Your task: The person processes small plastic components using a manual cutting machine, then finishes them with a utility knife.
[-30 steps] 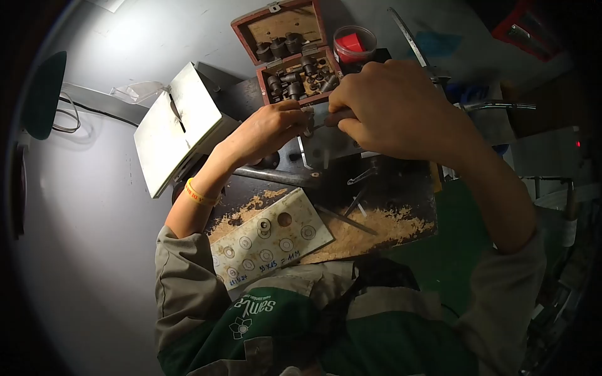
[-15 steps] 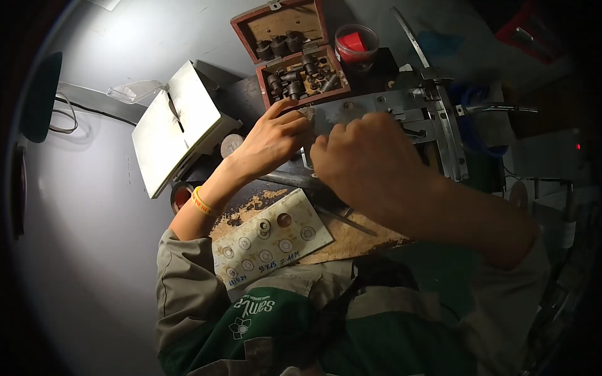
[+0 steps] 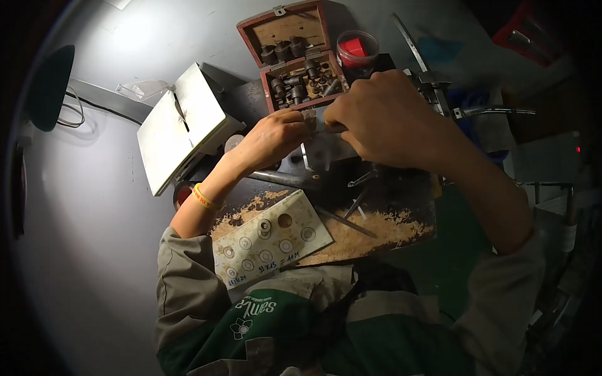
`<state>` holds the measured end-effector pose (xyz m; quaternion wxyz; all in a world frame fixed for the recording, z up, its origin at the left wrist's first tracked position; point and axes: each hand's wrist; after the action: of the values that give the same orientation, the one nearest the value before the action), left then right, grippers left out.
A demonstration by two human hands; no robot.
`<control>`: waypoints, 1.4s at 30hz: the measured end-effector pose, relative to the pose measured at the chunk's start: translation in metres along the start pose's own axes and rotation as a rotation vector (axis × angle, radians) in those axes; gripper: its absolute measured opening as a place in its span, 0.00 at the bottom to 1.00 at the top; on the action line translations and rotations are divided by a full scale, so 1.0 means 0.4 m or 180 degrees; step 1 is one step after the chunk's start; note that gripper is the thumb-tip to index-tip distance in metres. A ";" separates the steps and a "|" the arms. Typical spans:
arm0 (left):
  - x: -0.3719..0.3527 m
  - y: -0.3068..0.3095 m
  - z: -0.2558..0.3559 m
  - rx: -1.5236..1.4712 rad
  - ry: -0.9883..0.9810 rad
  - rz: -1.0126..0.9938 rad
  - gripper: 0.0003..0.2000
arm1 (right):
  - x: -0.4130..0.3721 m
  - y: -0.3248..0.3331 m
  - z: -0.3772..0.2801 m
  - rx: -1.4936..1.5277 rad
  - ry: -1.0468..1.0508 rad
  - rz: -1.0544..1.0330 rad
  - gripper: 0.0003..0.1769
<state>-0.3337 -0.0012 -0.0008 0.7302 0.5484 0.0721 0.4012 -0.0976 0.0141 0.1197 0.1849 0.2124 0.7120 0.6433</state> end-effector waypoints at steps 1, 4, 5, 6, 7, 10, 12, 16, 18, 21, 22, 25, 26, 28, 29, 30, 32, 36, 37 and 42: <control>-0.002 0.002 0.004 -0.0078 0.0065 -0.0009 0.04 | -0.001 -0.006 0.016 0.0158 0.0030 0.0132 0.08; 0.003 0.025 0.015 -0.0364 0.0481 -0.0421 0.07 | 0.001 0.005 0.032 0.0423 -0.0173 -0.0014 0.10; 0.001 0.024 0.015 -0.0393 0.0465 -0.0399 0.07 | 0.002 0.011 0.034 0.0475 -0.0286 -0.0151 0.11; -0.001 0.024 0.014 -0.0415 0.0448 -0.0373 0.07 | 0.000 0.000 0.042 0.0519 -0.0201 0.0008 0.11; 0.000 0.025 0.013 -0.0431 0.0429 -0.0340 0.06 | 0.000 0.006 0.042 0.0577 -0.0298 -0.0091 0.12; 0.000 0.031 0.013 -0.0675 0.0576 -0.0286 0.06 | -0.003 0.016 0.045 0.0673 -0.0392 -0.0078 0.12; 0.003 0.053 0.026 -0.0664 0.0644 -0.0142 0.06 | -0.005 0.043 0.043 0.0778 -0.0606 -0.0244 0.12; -0.006 0.079 0.037 -0.0693 0.0811 0.0072 0.05 | -0.016 0.060 0.044 0.0898 -0.0714 -0.0129 0.12; -0.019 0.096 0.054 -0.0646 0.0961 0.0203 0.05 | -0.025 0.071 0.036 0.0939 -0.0681 0.0022 0.12; -0.060 0.061 0.077 -0.0890 0.0964 0.1080 0.07 | -0.046 0.054 0.034 0.0902 -0.0398 0.0345 0.14; -0.077 0.046 0.086 -0.1104 0.1039 0.1146 0.07 | -0.052 0.050 0.028 0.0813 -0.0269 0.0405 0.15; -0.130 -0.010 0.127 -0.1805 0.1338 0.1361 0.09 | -0.062 0.078 -0.018 0.0818 -0.0585 0.0058 0.17; -0.140 -0.032 0.141 -0.1982 0.1526 0.1463 0.09 | -0.067 0.087 -0.029 0.0393 -0.0497 0.0107 0.13; -0.165 -0.068 0.141 -0.2047 0.1821 0.1677 0.08 | -0.066 0.086 -0.042 0.0620 -0.0777 0.0454 0.14; -0.181 -0.079 0.137 -0.2033 0.1999 0.1681 0.08 | -0.061 0.085 -0.039 0.0726 -0.0911 0.0627 0.14; -0.200 -0.086 0.134 -0.2022 0.2174 0.1670 0.08 | -0.061 0.079 -0.025 0.0728 -0.0785 0.0768 0.15; -0.214 -0.108 0.137 -0.2360 0.2296 0.1960 0.11 | -0.056 0.075 -0.033 0.0604 -0.0805 0.0645 0.16; -0.228 -0.134 0.150 -0.2371 0.2287 0.1990 0.05 | -0.046 0.064 -0.068 0.0154 -0.0800 0.0253 0.17; -0.229 -0.137 0.150 -0.2244 0.2316 0.1861 0.05 | -0.044 0.049 -0.070 0.0063 -0.0784 0.0328 0.17; -0.199 -0.174 0.161 -0.2935 0.2271 0.2398 0.05 | -0.034 0.038 -0.102 -0.0346 -0.0607 0.0112 0.17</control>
<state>-0.3164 -0.1073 -0.0620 0.6312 0.0044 -0.0655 0.7728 -0.1072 -0.0262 0.1388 0.2517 0.2748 0.6513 0.6610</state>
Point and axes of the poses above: each hand's wrist, its own x-axis towards the middle knuckle, its own y-axis out of the back of the hand, z = x × y, and after that the axes turned 1 degree about -z, right-handed
